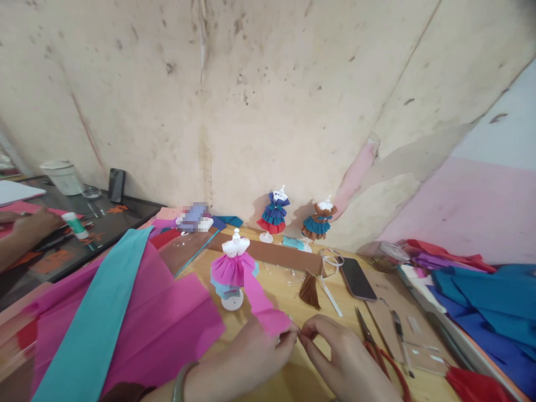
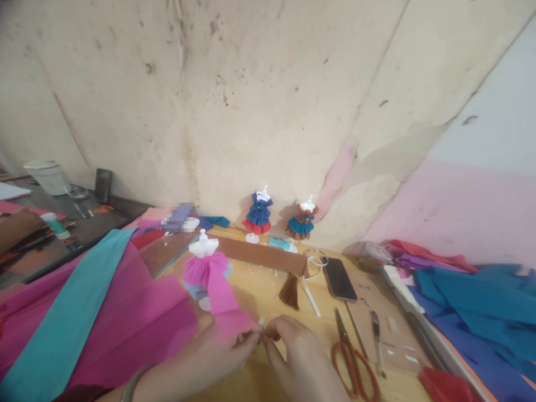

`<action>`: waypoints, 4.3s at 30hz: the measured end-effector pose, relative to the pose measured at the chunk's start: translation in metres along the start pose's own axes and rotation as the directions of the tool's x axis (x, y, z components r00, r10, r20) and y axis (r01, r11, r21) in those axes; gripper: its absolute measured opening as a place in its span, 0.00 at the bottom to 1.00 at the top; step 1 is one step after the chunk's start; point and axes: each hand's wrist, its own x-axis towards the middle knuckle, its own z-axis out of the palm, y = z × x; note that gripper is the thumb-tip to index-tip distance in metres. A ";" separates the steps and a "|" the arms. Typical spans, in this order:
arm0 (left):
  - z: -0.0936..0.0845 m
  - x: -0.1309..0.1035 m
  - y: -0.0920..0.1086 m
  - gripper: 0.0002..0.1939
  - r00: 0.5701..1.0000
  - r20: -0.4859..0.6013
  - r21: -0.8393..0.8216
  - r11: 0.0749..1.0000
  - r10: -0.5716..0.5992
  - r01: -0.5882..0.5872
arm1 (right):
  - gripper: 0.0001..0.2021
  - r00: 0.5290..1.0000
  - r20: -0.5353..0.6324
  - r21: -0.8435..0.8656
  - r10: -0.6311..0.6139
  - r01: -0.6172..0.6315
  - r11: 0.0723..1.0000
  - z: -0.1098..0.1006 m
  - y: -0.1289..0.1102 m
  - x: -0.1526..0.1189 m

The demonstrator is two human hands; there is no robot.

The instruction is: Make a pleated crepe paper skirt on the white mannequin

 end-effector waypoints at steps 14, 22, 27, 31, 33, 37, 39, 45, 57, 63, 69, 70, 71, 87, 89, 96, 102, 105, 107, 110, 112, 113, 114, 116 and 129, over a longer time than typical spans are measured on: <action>-0.001 -0.002 0.003 0.13 0.999 0.001 -0.079 0.996 -0.044 0.044 | 0.09 1.000 0.025 0.012 0.010 -0.010 1.000 -0.003 -0.004 -0.002; 0.010 0.005 -0.010 0.12 1.000 -0.005 -0.157 0.988 -0.009 0.008 | 0.11 0.997 -0.030 0.023 -0.072 0.073 0.997 -0.011 -0.011 0.002; 0.012 0.009 -0.011 0.14 1.000 -0.010 -0.239 0.971 0.004 -0.006 | 0.11 0.988 -0.075 -0.005 -0.138 0.138 0.990 -0.008 -0.012 0.002; 0.010 0.008 -0.008 0.15 1.000 -0.003 -0.266 0.964 -0.009 0.008 | 0.10 0.979 -0.115 -0.054 -0.168 0.163 0.985 -0.004 -0.012 0.001; 0.010 0.008 -0.008 0.15 1.000 -0.013 -0.279 0.960 -0.013 0.008 | 0.10 0.974 -0.142 -0.071 -0.178 0.170 0.983 -0.001 -0.011 0.002; 0.013 0.009 -0.012 0.13 0.999 -0.038 -0.273 0.962 -0.017 0.006 | 0.09 0.969 -0.175 -0.081 -0.176 0.164 0.983 0.004 -0.010 0.002; 0.013 0.009 -0.011 0.12 0.999 -0.045 -0.260 0.966 -0.017 0.004 | 0.09 0.974 -0.171 -0.072 -0.151 0.140 0.988 0.003 -0.011 0.002; 0.006 0.007 -0.003 0.11 1.000 0.001 -0.247 0.969 -0.006 0.007 | 0.09 0.988 -0.114 0.037 -0.109 0.114 0.993 -0.002 -0.013 0.002; 0.010 0.008 -0.007 0.10 1.000 -0.016 -0.237 0.972 -0.006 0.002 | 0.09 0.989 -0.126 0.033 -0.072 0.076 0.997 0.001 -0.011 0.004; 0.007 0.005 -0.006 0.10 1.000 0.028 -0.322 0.947 0.005 0.004 | 0.09 0.994 -0.102 0.056 -0.045 0.051 0.997 -0.003 -0.012 0.004; 0.009 0.007 -0.014 0.11 0.998 0.065 -0.273 0.962 0.008 0.010 | 0.09 0.996 -0.059 0.105 -0.060 0.066 0.992 -0.004 -0.011 0.004; 0.009 0.007 -0.013 0.11 0.998 0.062 -0.258 0.966 0.018 -0.001 | 0.09 0.997 -0.056 0.112 -0.060 0.066 0.992 -0.004 -0.010 0.004; 0.008 0.007 -0.012 0.11 0.998 0.057 -0.240 0.971 0.023 -0.009 | 0.09 0.997 -0.056 0.115 -0.060 0.066 0.991 -0.003 -0.010 0.004; 0.017 0.008 -0.020 0.09 0.999 0.037 -0.273 0.961 -0.021 0.030 | 0.09 1.000 -0.028 0.194 0.014 -0.009 0.981 -0.006 -0.009 0.006; 0.018 0.008 -0.023 0.09 0.999 0.044 -0.312 0.950 -0.017 0.030 | 0.09 1.000 -0.021 0.214 0.020 -0.016 0.977 -0.008 -0.009 0.007; 0.012 0.009 -0.014 0.11 0.999 0.031 -0.260 0.965 -0.007 0.015 | 0.09 1.000 -0.027 0.208 0.001 0.004 0.978 -0.004 -0.007 0.005; 0.011 0.007 -0.012 0.10 0.999 0.034 -0.203 0.979 0.024 -0.017 | 0.08 0.999 -0.025 0.181 0.022 -0.017 0.983 -0.003 -0.009 0.004; 0.010 0.006 -0.013 0.11 0.999 0.046 -0.235 0.972 0.018 -0.006 | 0.08 1.000 -0.015 0.192 0.027 -0.024 0.981 -0.006 -0.009 0.004; 0.009 0.006 -0.013 0.12 0.998 0.060 -0.247 0.969 0.008 0.007 | 0.08 1.000 -0.010 0.192 0.021 -0.019 0.981 -0.006 -0.008 0.004; 0.008 0.005 -0.012 0.13 0.997 0.082 -0.268 0.963 -0.001 0.023 | 0.08 1.000 0.003 0.188 0.017 -0.017 0.982 -0.006 -0.006 0.002; 0.008 0.006 -0.013 0.13 0.997 0.074 -0.261 0.965 0.000 0.020 | 0.08 1.000 0.015 0.184 0.017 -0.019 0.983 -0.006 -0.006 0.002; 0.009 0.006 -0.014 0.13 0.998 0.068 -0.254 0.967 0.004 0.014 | 0.08 1.000 0.019 0.182 0.019 -0.022 0.983 -0.006 -0.006 0.002; 0.010 0.006 -0.016 0.12 0.998 0.064 -0.249 0.968 0.007 0.009 | 0.08 1.000 0.022 0.181 0.020 -0.024 0.983 -0.007 -0.007 0.002; 0.012 0.007 -0.018 0.12 0.998 0.059 -0.251 0.968 0.016 0.000 | 0.08 0.999 0.024 0.180 0.024 -0.028 0.983 -0.007 -0.008 0.003; 0.014 0.008 -0.019 0.10 0.999 0.051 -0.297 0.955 -0.004 0.019 | 0.09 1.000 0.015 0.217 0.007 -0.010 0.976 -0.010 -0.010 0.005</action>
